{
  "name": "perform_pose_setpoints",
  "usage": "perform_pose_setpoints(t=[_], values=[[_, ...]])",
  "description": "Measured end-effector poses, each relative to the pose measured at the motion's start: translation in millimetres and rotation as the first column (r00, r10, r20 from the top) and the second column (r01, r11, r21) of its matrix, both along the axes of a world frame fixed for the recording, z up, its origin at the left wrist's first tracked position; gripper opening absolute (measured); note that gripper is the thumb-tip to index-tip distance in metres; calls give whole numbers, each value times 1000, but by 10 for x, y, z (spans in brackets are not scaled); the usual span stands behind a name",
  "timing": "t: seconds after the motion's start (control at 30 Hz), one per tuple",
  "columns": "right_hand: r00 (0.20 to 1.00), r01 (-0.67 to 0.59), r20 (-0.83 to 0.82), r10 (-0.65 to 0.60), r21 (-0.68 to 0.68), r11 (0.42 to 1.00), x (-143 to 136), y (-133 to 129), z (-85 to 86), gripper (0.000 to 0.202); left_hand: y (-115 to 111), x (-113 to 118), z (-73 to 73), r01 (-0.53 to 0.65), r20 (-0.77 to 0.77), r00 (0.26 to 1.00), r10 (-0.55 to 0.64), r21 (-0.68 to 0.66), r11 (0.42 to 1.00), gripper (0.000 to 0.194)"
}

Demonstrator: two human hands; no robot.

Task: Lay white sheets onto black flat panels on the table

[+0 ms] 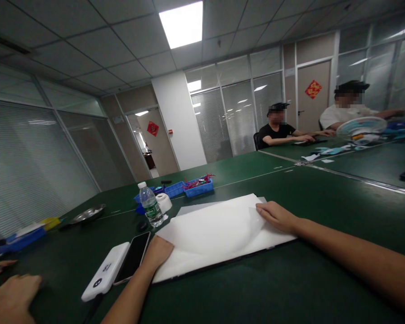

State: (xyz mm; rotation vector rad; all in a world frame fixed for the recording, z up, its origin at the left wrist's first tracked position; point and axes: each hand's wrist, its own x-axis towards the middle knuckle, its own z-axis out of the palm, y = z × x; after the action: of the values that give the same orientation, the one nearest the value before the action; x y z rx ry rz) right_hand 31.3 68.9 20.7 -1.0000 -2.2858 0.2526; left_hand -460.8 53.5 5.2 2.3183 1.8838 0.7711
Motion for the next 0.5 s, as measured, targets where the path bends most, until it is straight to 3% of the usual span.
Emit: perform_pose_setpoints(t=[0.17,0.5], values=[[955,33,-269,-124,-318,947,17,88,-73,68,-5,19,17,60,46,997,-61,26,998,40],[880,85,-391,-270,-430,899,120,214,-114,84,-9,-68,-6,8,69,998,-9,27,1000,40]])
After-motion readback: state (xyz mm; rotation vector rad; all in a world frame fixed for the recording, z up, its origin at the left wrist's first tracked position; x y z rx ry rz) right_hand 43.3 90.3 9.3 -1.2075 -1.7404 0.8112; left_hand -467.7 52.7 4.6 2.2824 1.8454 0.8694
